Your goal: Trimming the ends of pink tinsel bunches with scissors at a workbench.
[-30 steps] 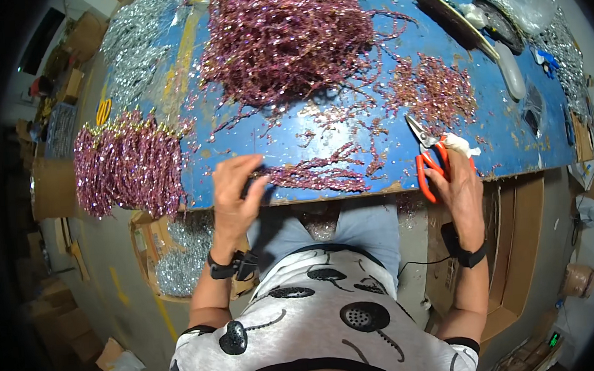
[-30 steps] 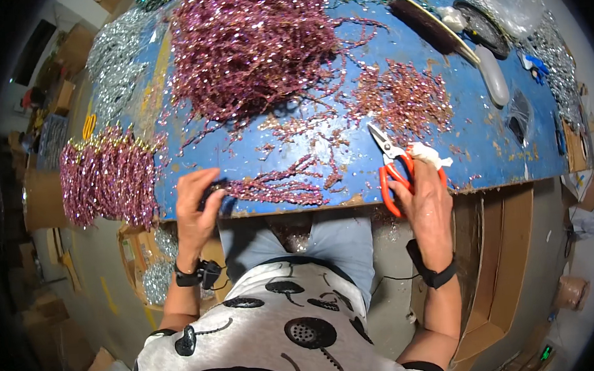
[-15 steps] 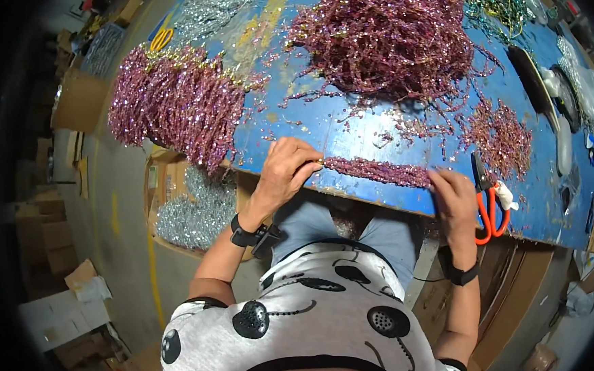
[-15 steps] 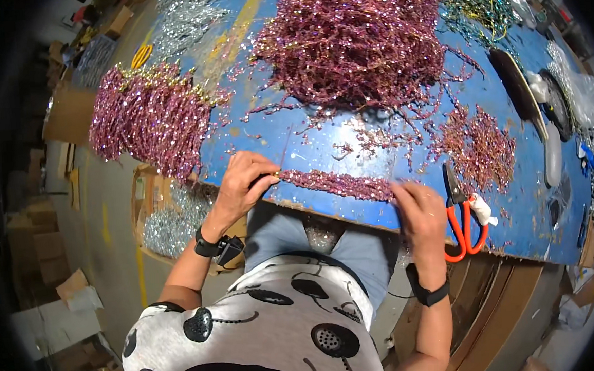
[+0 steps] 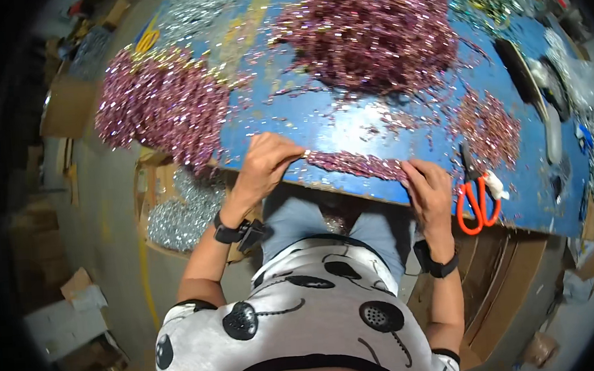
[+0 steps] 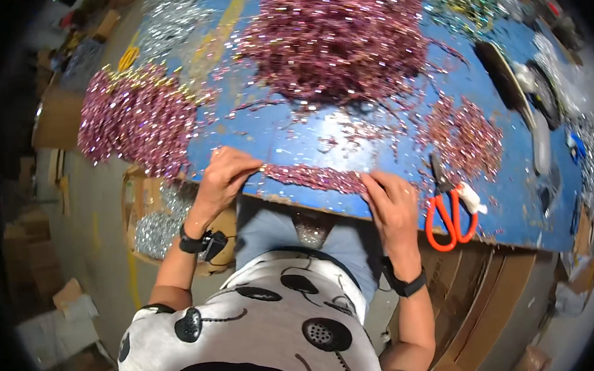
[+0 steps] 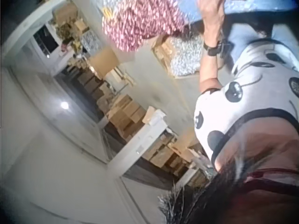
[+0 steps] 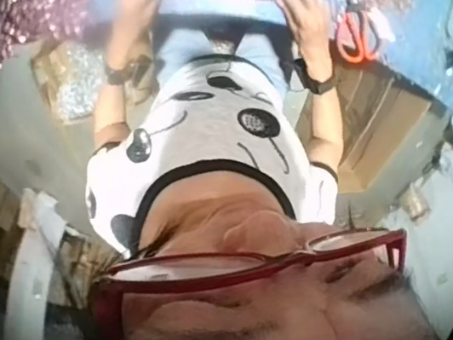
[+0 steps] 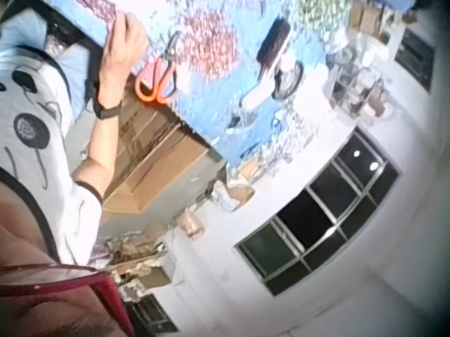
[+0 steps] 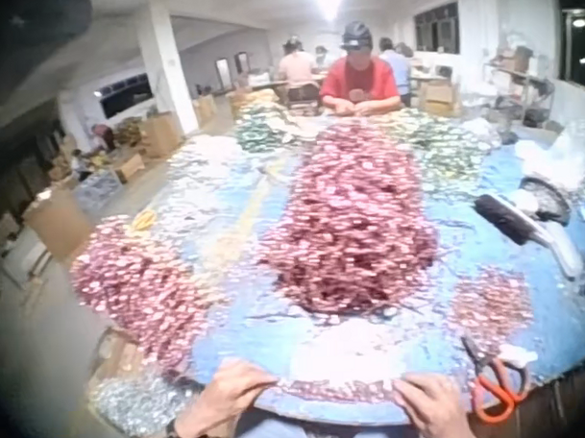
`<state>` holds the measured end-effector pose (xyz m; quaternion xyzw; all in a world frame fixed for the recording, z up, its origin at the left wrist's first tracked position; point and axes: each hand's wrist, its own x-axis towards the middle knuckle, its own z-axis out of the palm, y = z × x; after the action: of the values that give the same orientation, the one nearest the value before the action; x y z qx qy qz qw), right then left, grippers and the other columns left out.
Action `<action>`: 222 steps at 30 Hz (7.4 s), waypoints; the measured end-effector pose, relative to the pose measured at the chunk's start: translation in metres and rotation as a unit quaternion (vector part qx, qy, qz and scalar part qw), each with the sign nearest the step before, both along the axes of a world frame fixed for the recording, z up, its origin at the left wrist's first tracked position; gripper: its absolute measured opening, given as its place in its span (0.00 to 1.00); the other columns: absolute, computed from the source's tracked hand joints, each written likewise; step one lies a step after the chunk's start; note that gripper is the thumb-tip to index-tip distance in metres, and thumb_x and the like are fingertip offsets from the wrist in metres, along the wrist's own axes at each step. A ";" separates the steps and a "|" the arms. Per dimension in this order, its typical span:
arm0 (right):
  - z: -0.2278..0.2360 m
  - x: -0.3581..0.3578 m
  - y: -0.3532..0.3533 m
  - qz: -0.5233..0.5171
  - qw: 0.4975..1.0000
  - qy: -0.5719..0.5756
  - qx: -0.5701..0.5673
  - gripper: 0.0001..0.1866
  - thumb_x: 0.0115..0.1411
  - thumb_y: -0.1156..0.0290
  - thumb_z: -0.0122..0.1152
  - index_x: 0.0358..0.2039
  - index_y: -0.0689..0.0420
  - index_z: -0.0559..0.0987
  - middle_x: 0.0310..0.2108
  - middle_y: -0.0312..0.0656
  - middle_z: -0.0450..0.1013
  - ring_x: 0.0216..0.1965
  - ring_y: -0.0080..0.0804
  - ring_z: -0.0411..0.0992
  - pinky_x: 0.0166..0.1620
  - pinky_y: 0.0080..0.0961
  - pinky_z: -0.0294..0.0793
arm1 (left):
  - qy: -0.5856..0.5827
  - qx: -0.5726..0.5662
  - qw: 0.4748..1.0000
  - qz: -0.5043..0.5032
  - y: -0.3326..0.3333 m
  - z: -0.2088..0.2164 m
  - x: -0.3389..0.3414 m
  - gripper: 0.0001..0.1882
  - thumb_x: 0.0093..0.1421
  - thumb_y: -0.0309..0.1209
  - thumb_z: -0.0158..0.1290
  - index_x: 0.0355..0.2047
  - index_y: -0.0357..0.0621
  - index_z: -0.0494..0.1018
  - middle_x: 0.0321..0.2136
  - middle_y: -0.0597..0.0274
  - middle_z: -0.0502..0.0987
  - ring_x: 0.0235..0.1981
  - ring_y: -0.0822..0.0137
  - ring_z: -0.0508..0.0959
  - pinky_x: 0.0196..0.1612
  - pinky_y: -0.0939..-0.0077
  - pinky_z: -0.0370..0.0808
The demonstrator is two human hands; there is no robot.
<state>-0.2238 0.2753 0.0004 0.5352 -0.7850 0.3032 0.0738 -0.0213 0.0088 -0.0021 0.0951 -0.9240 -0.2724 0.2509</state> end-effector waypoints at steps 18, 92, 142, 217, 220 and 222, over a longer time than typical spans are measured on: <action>0.002 0.005 0.035 -0.145 0.988 -0.016 -0.049 0.14 0.50 0.80 0.68 0.39 0.55 0.83 0.30 0.40 0.73 0.32 0.37 0.70 0.36 0.30 0.70 | 0.000 0.051 0.999 0.013 0.001 0.001 0.010 0.12 0.49 0.17 0.58 0.34 0.43 0.81 0.32 0.60 0.79 0.35 0.59 0.77 0.42 0.68 0.69; 0.005 0.019 -0.024 0.076 0.997 -0.026 -0.015 0.19 0.55 0.68 0.67 0.47 0.56 0.77 0.39 0.42 0.73 0.41 0.41 0.70 0.46 0.38 0.67 | 0.063 0.178 0.979 -0.072 0.020 0.047 0.007 0.10 0.51 0.17 0.58 0.34 0.38 0.79 0.33 0.60 0.79 0.38 0.62 0.78 0.46 0.69 0.71; 0.015 0.047 0.036 0.133 0.829 -0.539 0.071 0.19 0.62 0.72 0.60 0.54 0.59 0.75 0.34 0.35 0.73 0.33 0.18 0.68 0.38 0.17 0.70 | 0.016 -0.178 0.984 0.014 -0.098 0.063 -0.154 0.13 0.60 0.31 0.57 0.45 0.43 0.75 0.39 0.56 0.77 0.41 0.59 0.77 0.44 0.67 0.74; 0.091 -0.011 -0.025 0.069 0.950 -0.288 -0.099 0.29 0.52 0.71 0.67 0.56 0.57 0.72 0.50 0.42 0.72 0.51 0.35 0.71 0.53 0.31 0.70 | 0.190 0.348 0.917 -0.033 0.015 0.152 -0.029 0.11 0.67 0.24 0.49 0.49 0.37 0.70 0.30 0.62 0.76 0.24 0.74 0.79 0.28 0.83 0.75; 0.083 0.012 -0.054 0.188 0.876 -0.406 -0.181 0.40 0.49 0.64 0.72 0.61 0.58 0.66 0.55 0.44 0.68 0.56 0.33 0.67 0.58 0.30 0.66 | 0.135 0.434 0.886 -0.089 0.033 0.142 -0.050 0.12 0.68 0.25 0.47 0.50 0.37 0.68 0.27 0.63 0.76 0.22 0.72 0.79 0.27 0.84 0.74; 0.062 0.018 -0.062 0.190 0.836 -0.501 -0.122 0.38 0.52 0.64 0.70 0.62 0.60 0.65 0.55 0.44 0.67 0.55 0.31 0.67 0.58 0.29 0.65 | 0.148 0.455 0.871 -0.113 0.038 0.129 -0.059 0.11 0.68 0.25 0.47 0.50 0.37 0.68 0.28 0.64 0.77 0.25 0.74 0.79 0.28 0.84 0.74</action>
<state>-0.2054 0.2137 0.0622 0.4352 -0.5545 0.6310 -0.3241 -0.0805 0.0471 0.1271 0.0525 -0.6546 -0.6999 0.2810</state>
